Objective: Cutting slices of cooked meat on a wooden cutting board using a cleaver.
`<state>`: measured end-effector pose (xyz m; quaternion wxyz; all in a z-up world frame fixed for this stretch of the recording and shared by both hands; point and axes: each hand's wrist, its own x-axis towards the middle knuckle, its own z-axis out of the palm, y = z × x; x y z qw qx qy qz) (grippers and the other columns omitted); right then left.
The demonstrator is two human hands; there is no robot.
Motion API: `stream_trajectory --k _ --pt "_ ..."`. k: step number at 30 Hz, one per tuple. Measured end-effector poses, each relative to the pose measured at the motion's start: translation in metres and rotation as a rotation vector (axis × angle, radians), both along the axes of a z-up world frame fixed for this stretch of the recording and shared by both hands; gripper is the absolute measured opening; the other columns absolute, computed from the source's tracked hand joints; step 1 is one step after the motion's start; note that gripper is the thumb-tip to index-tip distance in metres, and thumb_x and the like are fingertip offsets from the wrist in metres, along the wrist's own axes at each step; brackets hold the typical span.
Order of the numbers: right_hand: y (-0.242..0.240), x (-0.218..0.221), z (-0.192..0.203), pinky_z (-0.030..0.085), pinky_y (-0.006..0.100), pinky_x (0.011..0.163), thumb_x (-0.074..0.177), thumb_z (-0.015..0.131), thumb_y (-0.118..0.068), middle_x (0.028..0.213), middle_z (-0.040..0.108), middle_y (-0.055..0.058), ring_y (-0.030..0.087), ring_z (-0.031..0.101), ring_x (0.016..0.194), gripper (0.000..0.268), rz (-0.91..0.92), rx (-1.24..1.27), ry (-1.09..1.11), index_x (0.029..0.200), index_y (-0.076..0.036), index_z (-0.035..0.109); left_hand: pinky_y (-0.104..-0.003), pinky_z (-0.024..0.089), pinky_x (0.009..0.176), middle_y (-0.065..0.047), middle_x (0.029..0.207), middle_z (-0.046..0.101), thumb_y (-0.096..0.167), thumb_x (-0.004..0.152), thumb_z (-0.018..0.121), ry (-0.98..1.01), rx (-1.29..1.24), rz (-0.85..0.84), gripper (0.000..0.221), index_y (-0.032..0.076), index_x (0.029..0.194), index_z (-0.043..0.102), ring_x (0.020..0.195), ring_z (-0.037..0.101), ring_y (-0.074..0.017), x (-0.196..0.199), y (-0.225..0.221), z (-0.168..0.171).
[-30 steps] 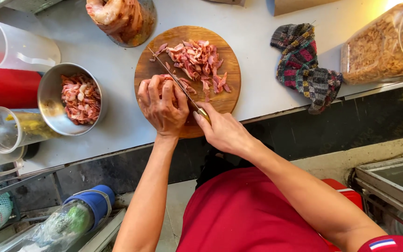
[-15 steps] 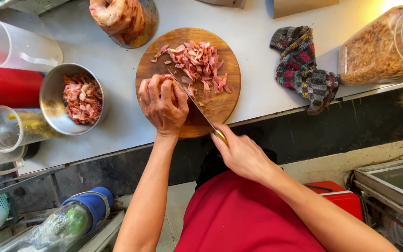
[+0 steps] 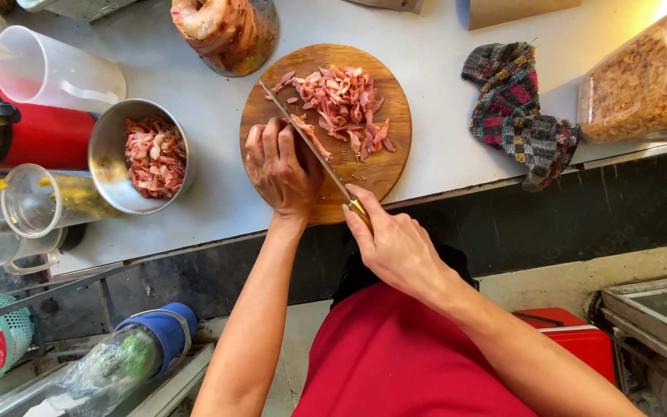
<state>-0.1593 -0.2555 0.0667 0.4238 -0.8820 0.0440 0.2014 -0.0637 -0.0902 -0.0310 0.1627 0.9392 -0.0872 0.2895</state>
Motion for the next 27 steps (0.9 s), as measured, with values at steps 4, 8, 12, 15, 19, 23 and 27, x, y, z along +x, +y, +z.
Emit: stream_trajectory --k 4,8,12,15,19,23,27 --pt "-0.006 -0.012 0.002 0.054 0.059 0.064 0.101 0.049 -0.037 0.066 0.068 0.026 0.048 0.068 0.065 0.048 0.009 -0.013 0.044 0.146 -0.019 0.044 -0.050 0.044 0.105 -0.010 0.128 0.062 0.032 0.096 0.071 -0.001 0.003 -0.010 0.032 0.006 0.114 0.065 0.126 0.053 -0.0354 0.001 0.003 0.007" --pt "-0.002 0.008 -0.012 0.051 0.061 0.065 0.102 0.050 -0.035 0.071 0.068 0.027 0.050 0.066 0.068 0.048 0.033 0.014 -0.002 0.147 -0.018 0.045 -0.051 0.043 0.107 -0.010 0.130 0.061 0.029 0.095 0.071 0.015 -0.010 -0.027 0.030 0.007 0.114 0.066 0.128 0.053 -0.0350 -0.003 0.002 0.001" --pt "0.003 0.022 -0.027 0.051 0.062 0.067 0.108 0.049 -0.032 0.078 0.069 0.027 0.050 0.066 0.072 0.042 0.052 0.145 -0.233 0.145 -0.012 0.047 -0.050 0.043 0.109 -0.009 0.131 0.061 0.025 0.098 0.069 0.017 -0.019 -0.017 0.024 0.008 0.114 0.066 0.128 0.053 -0.0345 -0.003 0.001 -0.002" --pt "-0.014 -0.010 0.006 0.053 0.060 0.065 0.099 0.050 -0.034 0.067 0.068 0.028 0.049 0.069 0.066 0.049 0.015 0.063 0.151 0.145 -0.019 0.044 -0.050 0.043 0.108 -0.009 0.130 0.061 0.024 0.095 0.068 0.014 -0.013 -0.024 0.024 0.008 0.113 0.066 0.128 0.053 -0.0354 -0.002 0.003 0.002" --pt "-0.008 0.009 0.002 0.053 0.060 0.065 0.098 0.050 -0.034 0.068 0.067 0.029 0.049 0.068 0.066 0.049 0.022 -0.005 0.195 0.145 -0.020 0.045 -0.050 0.043 0.108 -0.009 0.129 0.061 0.025 0.096 0.068 0.016 -0.034 -0.033 0.024 0.007 0.112 0.066 0.127 0.052 -0.0354 -0.001 0.000 0.006" --pt "0.003 0.026 -0.025 0.051 0.061 0.064 0.106 0.050 -0.031 0.075 0.068 0.027 0.049 0.066 0.070 0.042 0.048 0.122 -0.178 0.144 -0.012 0.049 -0.050 0.042 0.109 -0.008 0.129 0.062 0.024 0.098 0.069 0.012 -0.022 -0.037 0.021 0.007 0.110 0.065 0.126 0.053 -0.0342 -0.004 0.000 0.003" --pt "-0.015 -0.010 0.011 0.053 0.059 0.064 0.099 0.051 -0.033 0.067 0.067 0.028 0.048 0.069 0.064 0.049 0.015 0.092 0.192 0.144 -0.017 0.045 -0.050 0.042 0.109 -0.008 0.128 0.062 0.020 0.096 0.067 0.005 -0.015 -0.042 0.020 0.007 0.112 0.066 0.127 0.052 -0.0343 -0.002 0.002 0.003"
